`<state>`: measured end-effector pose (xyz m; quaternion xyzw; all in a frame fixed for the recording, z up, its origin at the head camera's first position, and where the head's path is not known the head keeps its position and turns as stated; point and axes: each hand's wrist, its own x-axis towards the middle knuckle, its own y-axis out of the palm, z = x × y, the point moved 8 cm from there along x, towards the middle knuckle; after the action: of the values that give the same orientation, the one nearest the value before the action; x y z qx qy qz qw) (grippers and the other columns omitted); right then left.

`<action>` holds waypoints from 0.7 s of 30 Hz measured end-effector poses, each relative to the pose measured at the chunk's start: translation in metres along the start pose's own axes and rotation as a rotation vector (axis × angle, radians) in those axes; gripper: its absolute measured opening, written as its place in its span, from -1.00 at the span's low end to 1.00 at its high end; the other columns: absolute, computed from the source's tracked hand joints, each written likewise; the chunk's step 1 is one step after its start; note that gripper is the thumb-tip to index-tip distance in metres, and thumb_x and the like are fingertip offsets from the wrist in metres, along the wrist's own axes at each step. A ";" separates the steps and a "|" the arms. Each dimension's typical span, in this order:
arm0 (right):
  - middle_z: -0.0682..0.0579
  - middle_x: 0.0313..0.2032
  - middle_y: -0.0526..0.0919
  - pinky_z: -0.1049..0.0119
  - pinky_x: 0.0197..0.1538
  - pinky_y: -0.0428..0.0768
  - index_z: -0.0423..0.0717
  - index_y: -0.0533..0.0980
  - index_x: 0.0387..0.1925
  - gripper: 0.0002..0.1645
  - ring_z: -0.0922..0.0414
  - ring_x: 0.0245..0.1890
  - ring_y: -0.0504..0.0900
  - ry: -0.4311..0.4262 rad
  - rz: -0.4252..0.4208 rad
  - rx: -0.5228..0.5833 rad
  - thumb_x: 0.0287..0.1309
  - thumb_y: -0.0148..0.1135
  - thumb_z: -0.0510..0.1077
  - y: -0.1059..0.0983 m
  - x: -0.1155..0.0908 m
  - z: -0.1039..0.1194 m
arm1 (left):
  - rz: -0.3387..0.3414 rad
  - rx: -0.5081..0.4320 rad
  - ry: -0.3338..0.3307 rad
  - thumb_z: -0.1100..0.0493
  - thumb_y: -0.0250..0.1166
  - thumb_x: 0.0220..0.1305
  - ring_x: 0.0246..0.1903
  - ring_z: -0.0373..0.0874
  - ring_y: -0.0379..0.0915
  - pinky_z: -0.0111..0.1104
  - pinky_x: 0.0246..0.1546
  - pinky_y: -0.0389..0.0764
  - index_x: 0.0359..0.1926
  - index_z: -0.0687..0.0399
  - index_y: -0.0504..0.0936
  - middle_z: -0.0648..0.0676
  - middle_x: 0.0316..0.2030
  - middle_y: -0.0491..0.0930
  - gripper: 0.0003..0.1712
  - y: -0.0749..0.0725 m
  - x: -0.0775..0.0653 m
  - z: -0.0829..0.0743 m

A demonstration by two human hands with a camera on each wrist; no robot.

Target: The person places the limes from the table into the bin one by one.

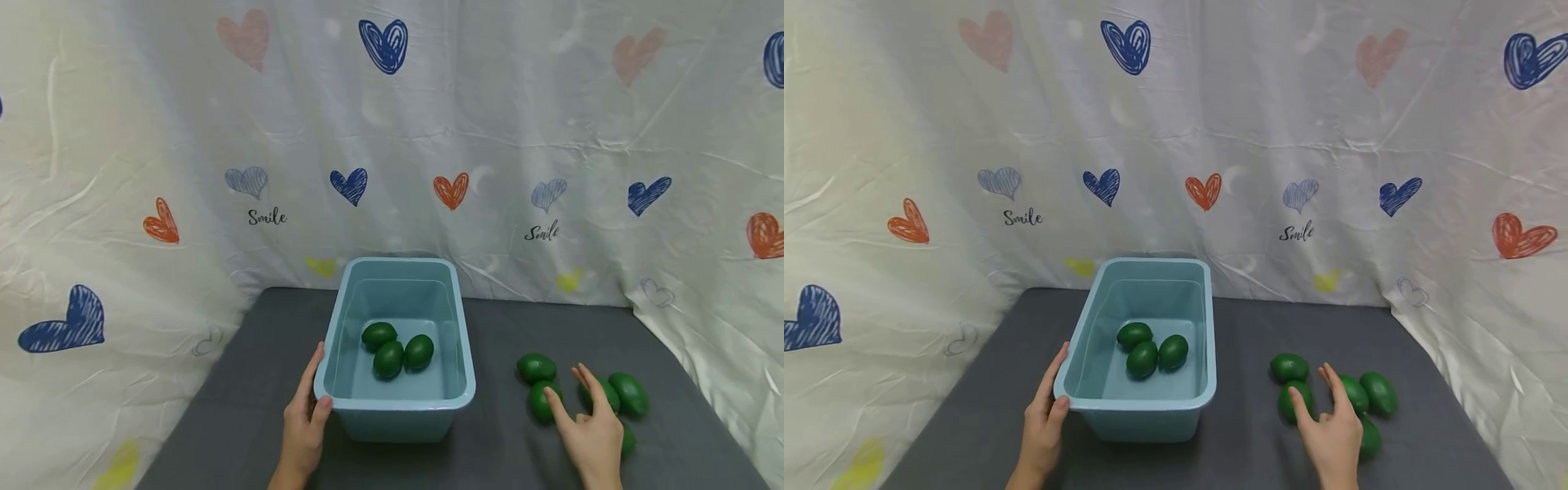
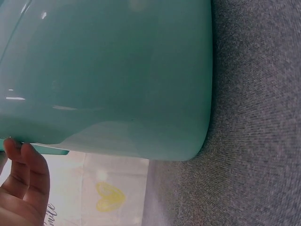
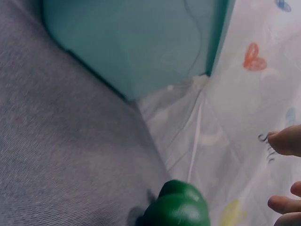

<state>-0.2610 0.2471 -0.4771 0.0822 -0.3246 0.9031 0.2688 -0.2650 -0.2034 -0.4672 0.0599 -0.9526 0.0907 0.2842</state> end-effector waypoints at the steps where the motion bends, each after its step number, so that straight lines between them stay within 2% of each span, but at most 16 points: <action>1: -0.23 0.32 0.61 0.34 -0.76 0.23 -0.10 0.39 0.52 -0.10 0.28 -0.93 0.09 0.003 0.003 -0.003 0.26 0.56 0.03 0.002 0.001 -0.002 | -0.004 -0.002 -0.004 0.45 0.03 0.54 0.59 -0.30 0.09 -0.61 0.41 0.23 0.69 -0.02 0.14 0.03 0.65 0.15 -0.20 -0.001 0.000 0.001; 6: -0.22 0.32 0.61 0.33 -0.72 0.28 -0.14 0.42 0.50 -0.09 0.23 -0.91 0.17 0.020 0.000 -0.012 0.22 0.58 0.05 0.011 0.002 -0.011 | 0.001 -0.011 -0.026 0.45 0.02 0.55 0.60 -0.27 0.07 -0.60 0.41 0.24 0.70 -0.03 0.12 0.09 0.66 0.12 -0.20 -0.002 0.002 0.005; 8: -0.23 0.33 0.61 0.33 -0.65 0.39 -0.16 0.43 0.49 -0.08 0.18 -0.87 0.25 0.043 0.023 -0.029 0.22 0.57 0.09 0.016 0.000 -0.017 | -0.001 -0.008 -0.030 0.45 0.02 0.56 0.60 -0.28 0.07 -0.60 0.41 0.24 0.70 -0.02 0.11 0.13 0.66 0.11 -0.20 -0.002 0.001 0.005; 11: -0.28 0.33 0.59 0.21 -0.45 0.61 -0.21 0.43 0.47 -0.05 0.08 -0.69 0.50 0.077 0.080 -0.064 0.22 0.56 0.18 0.022 -0.005 -0.026 | -0.003 -0.015 -0.040 0.46 0.01 0.56 0.60 -0.29 0.08 -0.60 0.41 0.24 0.70 -0.05 0.11 0.13 0.66 0.12 -0.20 -0.002 -0.001 0.005; 13: -0.31 0.34 0.57 0.04 -0.22 0.70 -0.24 0.42 0.47 0.00 -0.07 -0.46 0.66 0.094 0.125 -0.093 0.23 0.52 0.26 0.026 -0.006 -0.030 | -0.005 -0.020 -0.040 0.46 0.01 0.55 0.59 -0.29 0.09 -0.60 0.40 0.25 0.70 -0.05 0.12 0.10 0.66 0.13 -0.19 -0.002 -0.001 0.005; 15: -0.36 0.34 0.54 -0.15 -0.04 0.68 -0.26 0.40 0.47 0.05 -0.21 -0.20 0.72 0.107 0.163 -0.112 0.22 0.50 0.32 0.030 -0.006 -0.033 | -0.010 -0.025 -0.035 0.46 0.01 0.55 0.59 -0.29 0.10 -0.60 0.40 0.26 0.70 -0.05 0.12 0.11 0.66 0.13 -0.20 -0.003 0.000 0.006; 18: -0.41 0.36 0.50 -0.31 0.14 0.56 -0.25 0.37 0.49 0.09 -0.37 0.04 0.65 0.123 0.202 -0.126 0.22 0.47 0.38 0.034 -0.004 -0.037 | -0.011 -0.014 -0.024 0.45 0.01 0.56 0.59 -0.28 0.10 -0.60 0.39 0.27 0.70 -0.05 0.11 0.13 0.66 0.12 -0.20 -0.004 0.003 0.006; 19: -0.42 0.35 0.49 -0.33 0.15 0.54 -0.25 0.37 0.49 0.09 -0.39 0.06 0.63 0.126 0.206 -0.132 0.21 0.47 0.38 0.035 -0.003 -0.038 | -0.010 -0.012 -0.021 0.44 0.01 0.56 0.59 -0.27 0.10 -0.59 0.39 0.27 0.70 -0.05 0.11 0.12 0.66 0.12 -0.20 -0.004 0.005 0.007; 21: -0.46 0.29 0.52 -0.33 0.09 0.57 -0.26 0.40 0.45 0.07 -0.38 -0.03 0.65 0.159 0.216 -0.162 0.19 0.49 0.37 0.036 -0.006 -0.044 | -0.004 -0.004 -0.039 0.42 0.02 0.57 0.58 -0.31 0.10 -0.60 0.39 0.26 0.71 -0.06 0.10 0.10 0.66 0.12 -0.20 -0.004 0.004 0.008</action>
<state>-0.2744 0.2497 -0.5327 -0.0470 -0.3812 0.9012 0.2006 -0.2717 -0.2092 -0.4714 0.0629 -0.9580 0.0868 0.2658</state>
